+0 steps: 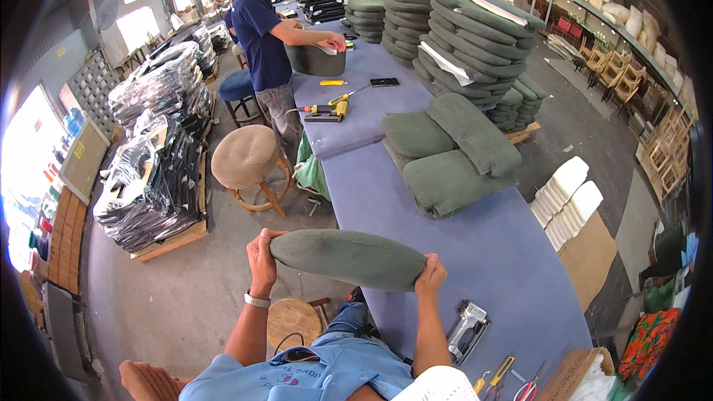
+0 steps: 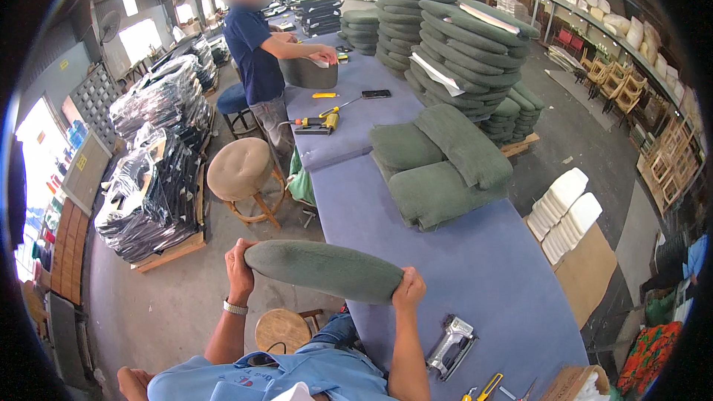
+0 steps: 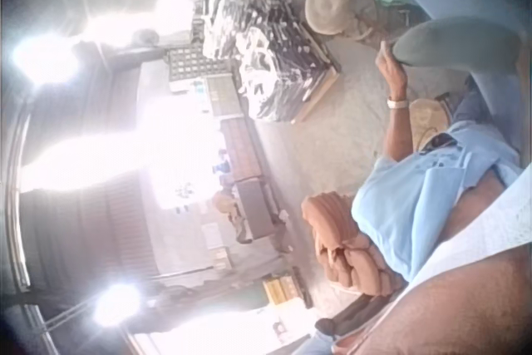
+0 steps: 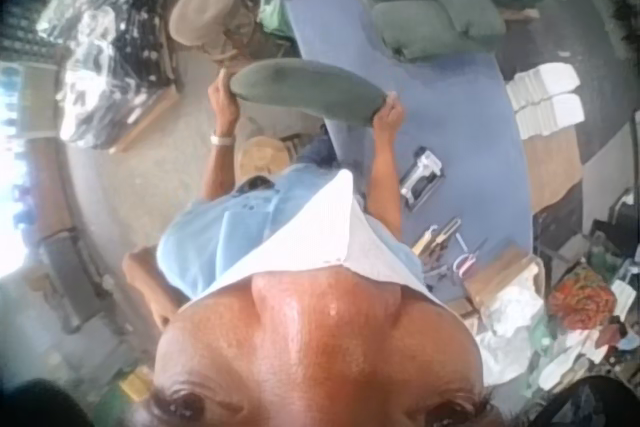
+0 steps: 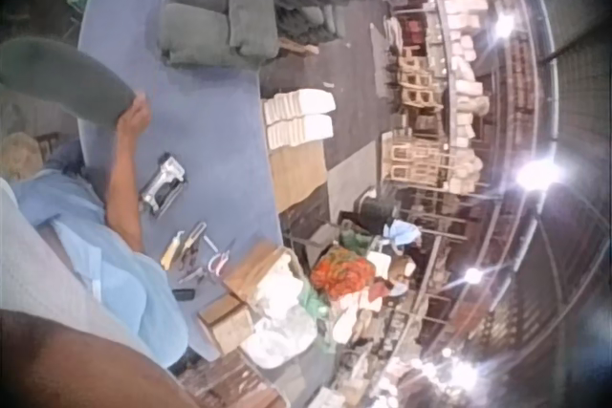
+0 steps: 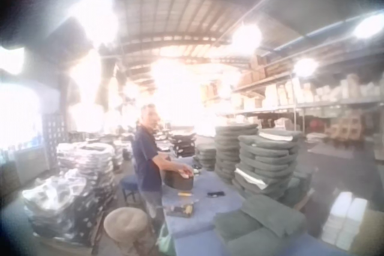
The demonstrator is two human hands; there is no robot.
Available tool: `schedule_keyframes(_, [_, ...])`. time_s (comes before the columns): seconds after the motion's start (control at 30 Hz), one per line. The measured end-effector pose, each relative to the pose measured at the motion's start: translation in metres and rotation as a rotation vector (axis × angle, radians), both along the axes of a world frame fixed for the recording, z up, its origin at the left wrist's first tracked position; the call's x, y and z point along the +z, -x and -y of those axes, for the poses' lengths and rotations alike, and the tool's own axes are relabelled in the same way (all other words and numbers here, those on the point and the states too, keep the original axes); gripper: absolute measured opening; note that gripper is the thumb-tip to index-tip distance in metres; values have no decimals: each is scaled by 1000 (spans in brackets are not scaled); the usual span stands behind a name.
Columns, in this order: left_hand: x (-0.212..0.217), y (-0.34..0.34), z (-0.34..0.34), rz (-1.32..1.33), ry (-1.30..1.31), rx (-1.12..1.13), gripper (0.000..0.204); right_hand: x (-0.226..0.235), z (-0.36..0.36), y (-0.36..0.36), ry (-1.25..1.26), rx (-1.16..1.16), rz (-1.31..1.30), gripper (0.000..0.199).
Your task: The person wraps green fabric around white foam inserts, folds the edges, and secures them using a staple gun. The person repeatedly handles multiple cushion units, aligning fabric and fastening edges on a work table.
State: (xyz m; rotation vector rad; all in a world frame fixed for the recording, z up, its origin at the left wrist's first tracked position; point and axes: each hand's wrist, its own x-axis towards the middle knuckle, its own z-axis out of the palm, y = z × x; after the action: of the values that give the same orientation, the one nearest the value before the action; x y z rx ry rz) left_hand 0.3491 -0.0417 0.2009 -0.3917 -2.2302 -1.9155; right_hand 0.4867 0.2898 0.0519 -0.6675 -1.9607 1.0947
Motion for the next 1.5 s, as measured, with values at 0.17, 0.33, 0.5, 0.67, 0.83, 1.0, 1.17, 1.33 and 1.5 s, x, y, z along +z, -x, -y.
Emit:
schedule_keyframes(0.17, [-38,10,29,106,-204,-50,58,-53,-5,-27,507,-20,-68,52])
schedule_keyframes(0.33, [-53,4,43,231,-407,-43,58,-71,11,-25,1226,-83,-508,45])
schedule_keyframes(0.5, [-94,4,62,395,-447,219,63,-50,-8,-20,1074,-58,-436,44])
schedule_keyframes(0.67, [-119,-15,16,703,-501,133,82,195,-50,-78,33,445,-36,59])
schedule_keyframes(0.83, [-151,-52,-75,1026,-185,-241,78,341,-54,-125,-314,676,136,65])
schedule_keyframes(1.0, [-166,-108,-150,807,240,-771,70,320,-46,-101,-348,468,-15,46])
schedule_keyframes(1.17, [-28,-123,-203,280,99,-1217,71,223,-74,-75,-47,222,-302,49])
schedule_keyframes(1.33, [68,-122,-210,-25,107,-1128,92,225,-78,-35,28,207,-289,55])
schedule_keyframes(1.5, [76,-110,-207,-94,113,-841,98,232,-52,7,-44,203,-311,43])
